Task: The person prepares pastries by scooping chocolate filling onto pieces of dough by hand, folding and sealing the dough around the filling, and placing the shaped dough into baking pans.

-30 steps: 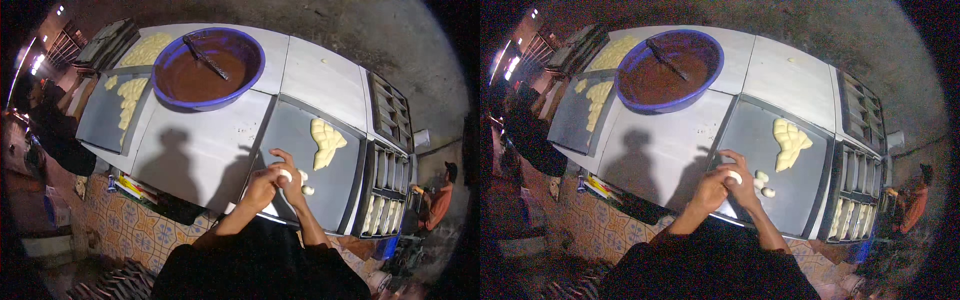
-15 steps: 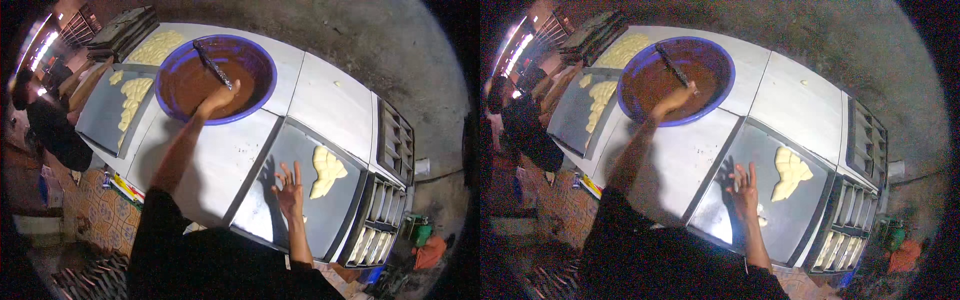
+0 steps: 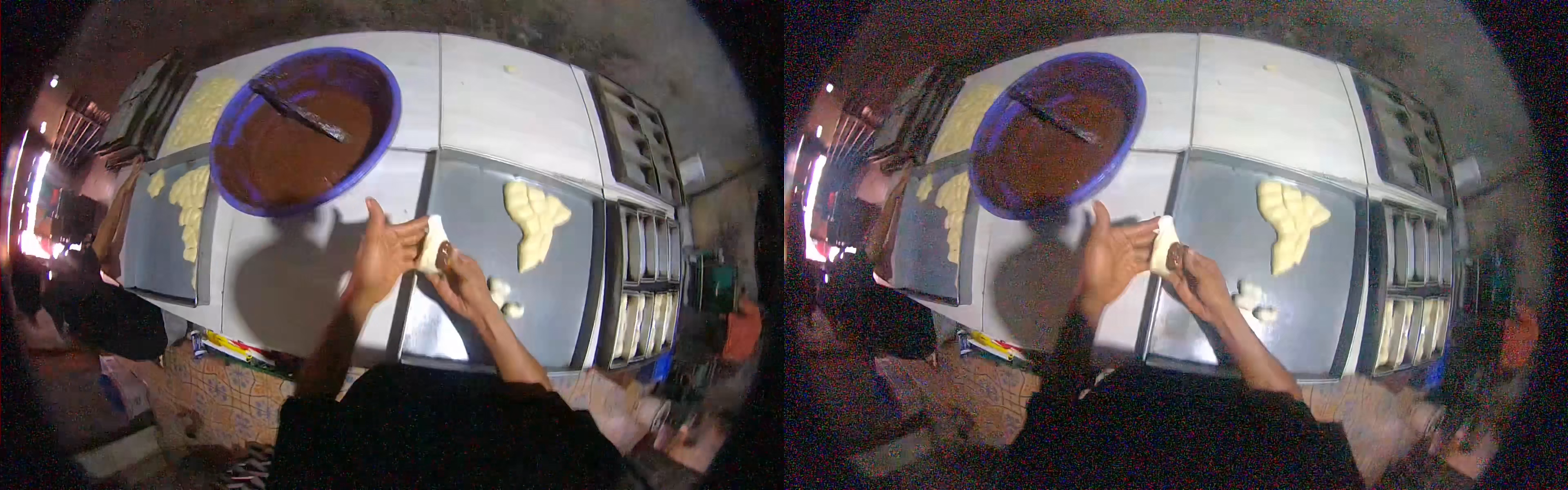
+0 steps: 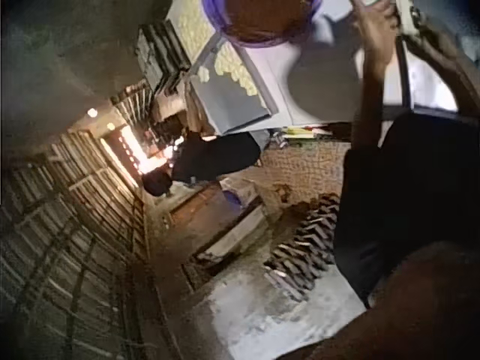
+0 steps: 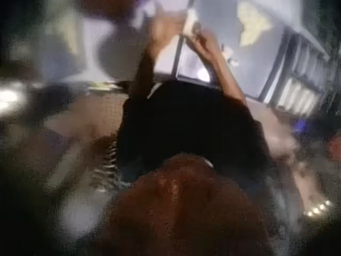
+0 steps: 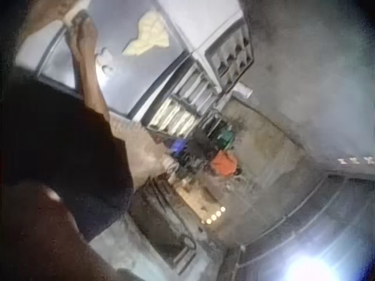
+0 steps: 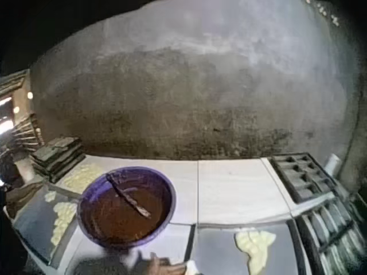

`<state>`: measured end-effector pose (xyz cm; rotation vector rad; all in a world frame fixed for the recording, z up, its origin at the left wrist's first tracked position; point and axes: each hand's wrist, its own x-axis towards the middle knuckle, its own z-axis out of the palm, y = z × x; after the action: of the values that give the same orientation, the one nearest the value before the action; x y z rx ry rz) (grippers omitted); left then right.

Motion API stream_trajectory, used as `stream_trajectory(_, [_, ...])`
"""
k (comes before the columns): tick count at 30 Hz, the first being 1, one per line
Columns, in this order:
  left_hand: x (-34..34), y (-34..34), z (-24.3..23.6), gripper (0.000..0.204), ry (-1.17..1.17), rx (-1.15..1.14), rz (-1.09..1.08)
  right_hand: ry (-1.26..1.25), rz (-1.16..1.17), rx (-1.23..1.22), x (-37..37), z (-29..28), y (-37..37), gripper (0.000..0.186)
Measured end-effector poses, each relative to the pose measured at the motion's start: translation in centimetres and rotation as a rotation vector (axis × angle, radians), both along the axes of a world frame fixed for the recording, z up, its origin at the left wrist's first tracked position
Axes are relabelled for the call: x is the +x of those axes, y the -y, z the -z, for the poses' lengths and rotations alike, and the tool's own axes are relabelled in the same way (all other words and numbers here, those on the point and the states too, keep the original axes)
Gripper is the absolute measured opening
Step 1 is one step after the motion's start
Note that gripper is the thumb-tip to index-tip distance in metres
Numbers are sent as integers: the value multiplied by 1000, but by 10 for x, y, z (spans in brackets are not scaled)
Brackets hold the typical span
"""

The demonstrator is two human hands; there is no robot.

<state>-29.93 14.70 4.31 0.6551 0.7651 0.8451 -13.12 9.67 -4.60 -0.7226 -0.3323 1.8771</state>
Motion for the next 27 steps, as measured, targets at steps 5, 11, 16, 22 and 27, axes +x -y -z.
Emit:
stream_trajectory(5, [45,52,49,64,-134,-189,-401,549,57,16,4,-5,18,33])
stream_trajectory(11, [45,89,67,36,-479,344,-214,1465,93,956,26,-20,55,33])
stream_trajectory(16, [55,113,68,20,-400,373,-178,901,255,574,43,-31,73,22])
stream_trajectory(22, [66,126,71,21,-431,301,-51,1263,176,691,44,-35,103,16])
stream_trajectory(27, [73,134,82,12,-513,449,0,1103,148,326,51,-31,116,30])
